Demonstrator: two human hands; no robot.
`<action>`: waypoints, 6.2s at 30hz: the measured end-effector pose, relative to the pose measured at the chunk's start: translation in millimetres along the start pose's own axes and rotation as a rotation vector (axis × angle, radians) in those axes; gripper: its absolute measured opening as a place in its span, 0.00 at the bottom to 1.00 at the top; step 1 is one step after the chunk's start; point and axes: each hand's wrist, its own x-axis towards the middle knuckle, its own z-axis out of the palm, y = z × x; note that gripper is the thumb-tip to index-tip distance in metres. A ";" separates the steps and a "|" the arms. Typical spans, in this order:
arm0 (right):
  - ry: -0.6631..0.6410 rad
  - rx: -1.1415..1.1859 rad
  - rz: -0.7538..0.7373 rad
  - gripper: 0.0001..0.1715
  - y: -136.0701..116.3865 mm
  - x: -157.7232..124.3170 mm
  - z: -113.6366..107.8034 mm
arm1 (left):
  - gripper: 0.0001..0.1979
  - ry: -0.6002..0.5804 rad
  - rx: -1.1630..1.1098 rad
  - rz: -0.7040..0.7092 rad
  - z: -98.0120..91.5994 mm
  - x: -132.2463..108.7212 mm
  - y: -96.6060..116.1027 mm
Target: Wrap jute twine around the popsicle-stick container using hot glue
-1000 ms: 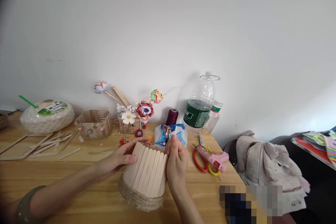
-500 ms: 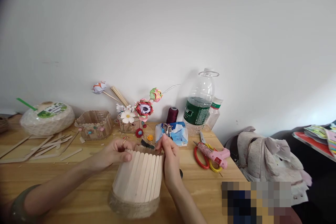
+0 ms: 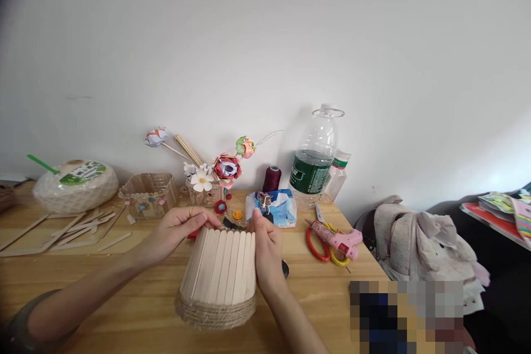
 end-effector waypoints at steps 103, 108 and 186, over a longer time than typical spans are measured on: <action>-0.364 -0.655 -0.504 0.11 -28.1 -17.9 1.8 | 0.07 -0.069 0.268 0.127 5.1 -16.5 36.2; -0.496 -0.872 -0.629 0.17 -24.3 -16.0 -0.9 | 0.09 -0.211 0.592 0.251 -1.6 -18.9 43.7; 0.111 -0.267 0.090 0.16 -71.7 144.2 5.3 | 0.15 -0.162 0.737 0.046 2.8 -10.2 15.7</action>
